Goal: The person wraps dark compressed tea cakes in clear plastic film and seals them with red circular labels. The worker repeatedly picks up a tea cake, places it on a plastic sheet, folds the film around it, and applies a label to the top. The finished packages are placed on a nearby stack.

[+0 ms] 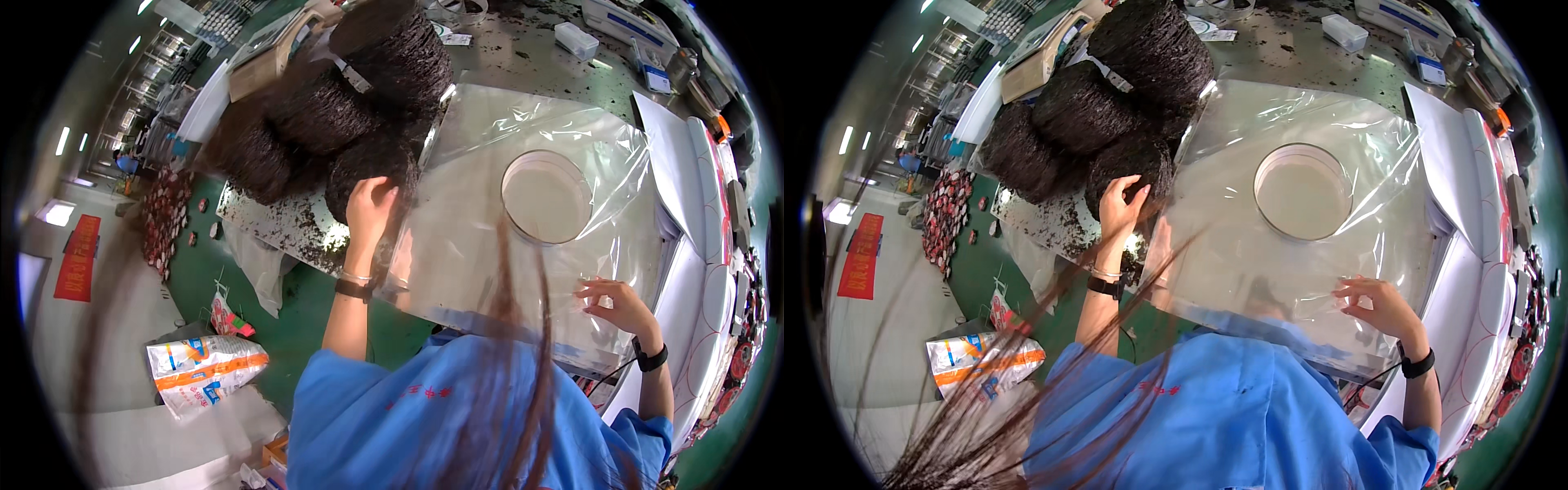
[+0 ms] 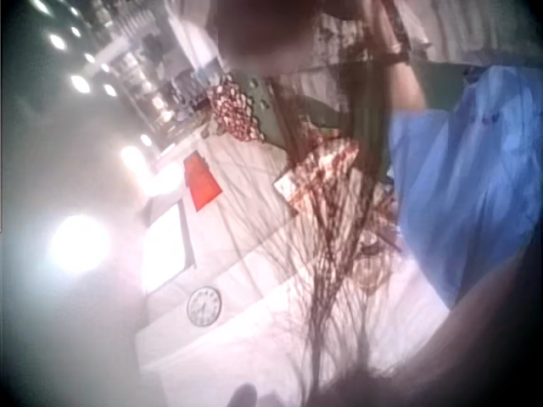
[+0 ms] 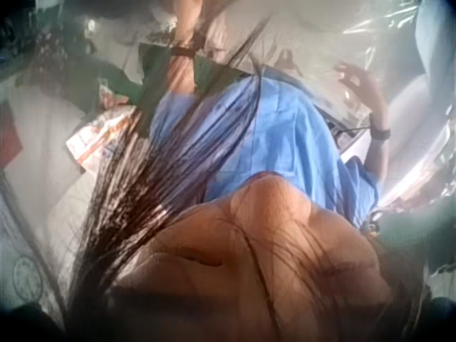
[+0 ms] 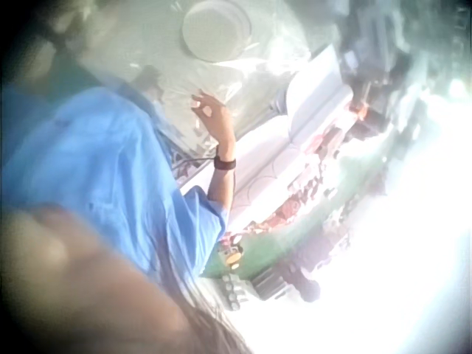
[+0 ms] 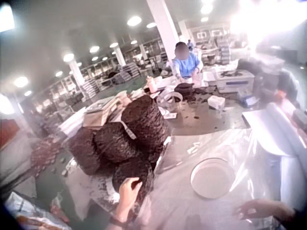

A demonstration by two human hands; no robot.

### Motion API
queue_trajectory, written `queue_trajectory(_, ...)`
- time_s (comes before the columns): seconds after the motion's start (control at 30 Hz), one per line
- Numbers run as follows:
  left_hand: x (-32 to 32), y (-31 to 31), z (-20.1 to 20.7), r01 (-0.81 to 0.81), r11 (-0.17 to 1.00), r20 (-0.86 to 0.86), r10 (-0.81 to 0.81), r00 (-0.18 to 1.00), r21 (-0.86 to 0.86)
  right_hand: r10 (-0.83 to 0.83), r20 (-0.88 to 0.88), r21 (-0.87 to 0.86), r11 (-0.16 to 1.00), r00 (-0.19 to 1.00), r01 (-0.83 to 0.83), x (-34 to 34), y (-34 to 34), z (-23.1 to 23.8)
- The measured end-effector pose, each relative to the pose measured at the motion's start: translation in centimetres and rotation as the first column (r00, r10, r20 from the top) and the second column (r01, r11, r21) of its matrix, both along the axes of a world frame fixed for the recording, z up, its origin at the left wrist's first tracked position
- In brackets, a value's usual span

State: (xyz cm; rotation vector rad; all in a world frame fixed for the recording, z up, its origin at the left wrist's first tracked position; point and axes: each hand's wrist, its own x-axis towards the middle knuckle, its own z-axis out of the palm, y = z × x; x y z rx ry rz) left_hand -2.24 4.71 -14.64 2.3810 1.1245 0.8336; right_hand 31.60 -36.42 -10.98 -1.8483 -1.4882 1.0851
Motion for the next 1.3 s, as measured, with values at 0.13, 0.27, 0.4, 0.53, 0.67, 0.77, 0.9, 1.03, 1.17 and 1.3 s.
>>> queue_trajectory(0.13, 0.2, -1.0, 0.8, 0.122, 0.975, -0.061, -0.112, 0.992, 0.186, -0.025, -0.020, 0.025, 0.999, 0.999, 0.026, -0.2, -0.5, -0.2)
queue_trajectory(0.27, -0.8, 0.1, 0.4, 0.063, 0.997, -0.030, -0.065, 0.997, -0.049, -0.041, -0.037, 0.023, 0.999, 0.998, 0.042, -0.1, -0.6, -0.2)
queue_trajectory(0.4, -1.1, -0.2, 0.5, 0.177, 0.978, -0.199, -0.153, 0.968, 0.111, -0.038, -0.035, 0.053, 0.998, 0.999, 0.040, 0.1, -1.0, -0.9)
queue_trajectory(0.53, -2.3, 0.0, 1.6, 0.249, 0.968, -0.219, -0.243, 0.945, 0.001, -0.059, -0.034, 0.031, 0.998, 0.998, 0.060, 0.3, -1.4, -1.5)
queue_trajectory(0.67, -2.8, 1.1, 1.9, 0.324, 0.946, -0.235, -0.322, 0.917, -0.034, -0.063, -0.021, 0.082, 0.995, 0.998, 0.064, 0.3, -1.7, -2.2)
queue_trajectory(0.77, -3.6, 2.8, 1.3, 0.296, 0.927, -0.046, -0.314, 0.948, -0.232, -0.088, -0.045, 0.054, 0.994, 0.995, 0.090, 0.2, -1.7, -1.9)
queue_trajectory(0.9, -7.1, 5.2, -0.5, 0.239, 0.752, 0.470, 0.106, 0.876, -0.615, -0.028, 0.004, 0.131, 0.991, 1.000, 0.028, 0.3, -1.4, -1.8)
queue_trajectory(1.03, -5.3, 4.3, 3.7, 0.373, 0.843, 0.901, 0.261, 0.346, -0.387, -0.118, -0.106, 0.105, 0.986, 0.987, 0.129, -0.2, -1.5, -1.3)
queue_trajectory(1.17, 2.4, -1.9, 9.4, 0.558, 0.791, 0.947, 0.077, 0.313, -0.249, -0.124, -0.043, 0.020, 0.992, 0.991, 0.125, 0.0, -1.9, -1.1)
queue_trajectory(1.3, 10.8, -8.0, 8.6, 0.604, 0.760, 0.760, -0.242, 0.603, -0.238, 0.042, 0.073, 0.132, 0.990, 0.996, -0.052, 0.5, -1.8, -1.5)
